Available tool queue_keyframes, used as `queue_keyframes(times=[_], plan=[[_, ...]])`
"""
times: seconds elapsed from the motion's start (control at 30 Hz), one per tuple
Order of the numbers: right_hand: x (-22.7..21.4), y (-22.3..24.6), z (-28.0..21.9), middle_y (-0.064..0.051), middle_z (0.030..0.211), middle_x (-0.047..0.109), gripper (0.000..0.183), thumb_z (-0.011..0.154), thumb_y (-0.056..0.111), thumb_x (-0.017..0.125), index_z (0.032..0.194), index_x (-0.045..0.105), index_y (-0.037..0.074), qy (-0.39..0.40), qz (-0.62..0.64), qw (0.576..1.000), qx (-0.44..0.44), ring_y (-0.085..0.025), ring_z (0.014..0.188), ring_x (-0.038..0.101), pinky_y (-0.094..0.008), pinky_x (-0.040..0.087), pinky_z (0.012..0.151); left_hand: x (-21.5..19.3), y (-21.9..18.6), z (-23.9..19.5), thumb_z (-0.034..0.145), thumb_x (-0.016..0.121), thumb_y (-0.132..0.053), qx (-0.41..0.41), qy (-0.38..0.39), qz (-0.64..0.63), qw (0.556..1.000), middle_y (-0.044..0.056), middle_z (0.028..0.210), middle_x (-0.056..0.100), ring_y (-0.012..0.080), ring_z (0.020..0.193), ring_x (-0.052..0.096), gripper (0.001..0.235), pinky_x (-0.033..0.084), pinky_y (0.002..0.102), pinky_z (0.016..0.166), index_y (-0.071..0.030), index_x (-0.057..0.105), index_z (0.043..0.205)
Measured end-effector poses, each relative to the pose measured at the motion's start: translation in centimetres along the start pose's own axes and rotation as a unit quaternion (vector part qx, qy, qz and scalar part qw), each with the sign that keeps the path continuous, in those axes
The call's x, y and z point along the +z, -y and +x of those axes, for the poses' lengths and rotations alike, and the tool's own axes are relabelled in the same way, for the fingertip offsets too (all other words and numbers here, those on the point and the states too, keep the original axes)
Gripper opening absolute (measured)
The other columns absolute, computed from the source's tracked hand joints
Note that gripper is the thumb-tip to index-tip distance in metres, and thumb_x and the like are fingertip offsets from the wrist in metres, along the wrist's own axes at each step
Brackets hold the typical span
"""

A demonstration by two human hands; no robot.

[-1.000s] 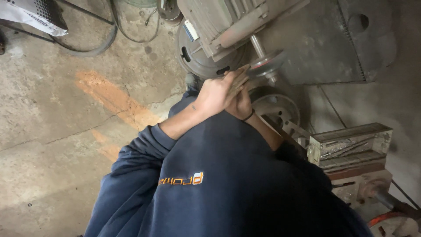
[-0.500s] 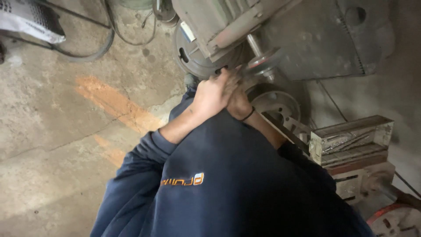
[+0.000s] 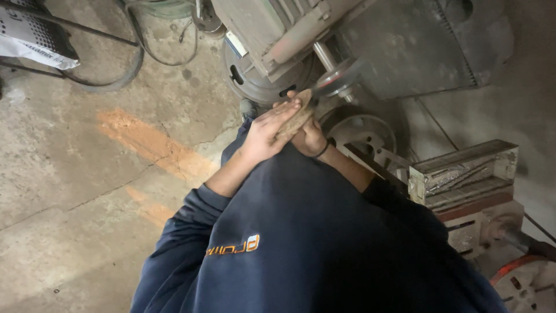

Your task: Polishing a circular metal part using a bench grinder.

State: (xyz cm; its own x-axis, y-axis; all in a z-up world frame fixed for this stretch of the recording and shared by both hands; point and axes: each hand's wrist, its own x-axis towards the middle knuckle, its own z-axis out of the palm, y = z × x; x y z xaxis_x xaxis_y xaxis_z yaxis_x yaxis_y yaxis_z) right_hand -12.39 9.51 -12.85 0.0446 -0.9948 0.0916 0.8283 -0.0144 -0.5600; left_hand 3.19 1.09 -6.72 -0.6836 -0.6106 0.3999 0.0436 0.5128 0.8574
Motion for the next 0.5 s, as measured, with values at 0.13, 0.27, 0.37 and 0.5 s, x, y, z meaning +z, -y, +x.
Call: queue_keyframes(times=[0.13,0.27,0.37,0.5], plan=[[-0.6,-0.1,0.0,-0.014,0.154,0.052,0.067,0.112,0.045,0.056,0.164,0.03,0.012,-0.011,0.055,0.998,0.03,-0.026,0.144,0.05,-0.043,0.043,0.125,2.0,0.1,-0.2,0.091,0.077,-0.006,0.001,-0.06,0.016,0.998,0.019,0.143,0.062,0.0352,0.132,0.065,0.053,0.053,0.041,0.113,-0.001,0.058,0.14],[-0.4,0.1,0.1,-0.009,0.158,0.049,0.064,0.112,0.046,0.05,0.165,0.033,0.014,0.026,0.019,0.999,-0.008,-0.023,0.149,0.047,-0.04,0.041,0.125,2.3,-0.2,0.4,0.087,0.076,-0.006,-0.021,-0.075,0.048,0.996,0.019,0.142,0.063,0.0344,0.126,0.067,0.055,0.056,0.04,0.105,-0.001,0.058,0.139],[-2.3,-0.8,-0.6,-0.006,0.163,0.043,0.056,0.115,0.043,0.043,0.163,0.032,0.015,-0.001,0.028,1.0,-0.002,-0.024,0.15,0.044,-0.041,0.037,0.129,2.2,-0.7,0.8,0.085,0.076,-0.006,-0.04,-0.07,0.057,0.995,0.019,0.139,0.064,0.0344,0.12,0.07,0.058,0.058,0.039,0.1,-0.002,0.058,0.14],[-6.7,-1.9,-2.5,-0.007,0.168,0.037,0.058,0.118,0.044,0.036,0.164,0.032,0.009,-0.023,-0.06,0.998,0.027,-0.021,0.154,0.037,-0.038,0.031,0.132,2.2,-0.6,1.4,0.084,0.076,-0.007,-0.068,-0.063,0.07,0.993,0.018,0.129,0.069,0.0342,0.108,0.073,0.062,0.06,0.039,0.092,-0.004,0.057,0.142]])
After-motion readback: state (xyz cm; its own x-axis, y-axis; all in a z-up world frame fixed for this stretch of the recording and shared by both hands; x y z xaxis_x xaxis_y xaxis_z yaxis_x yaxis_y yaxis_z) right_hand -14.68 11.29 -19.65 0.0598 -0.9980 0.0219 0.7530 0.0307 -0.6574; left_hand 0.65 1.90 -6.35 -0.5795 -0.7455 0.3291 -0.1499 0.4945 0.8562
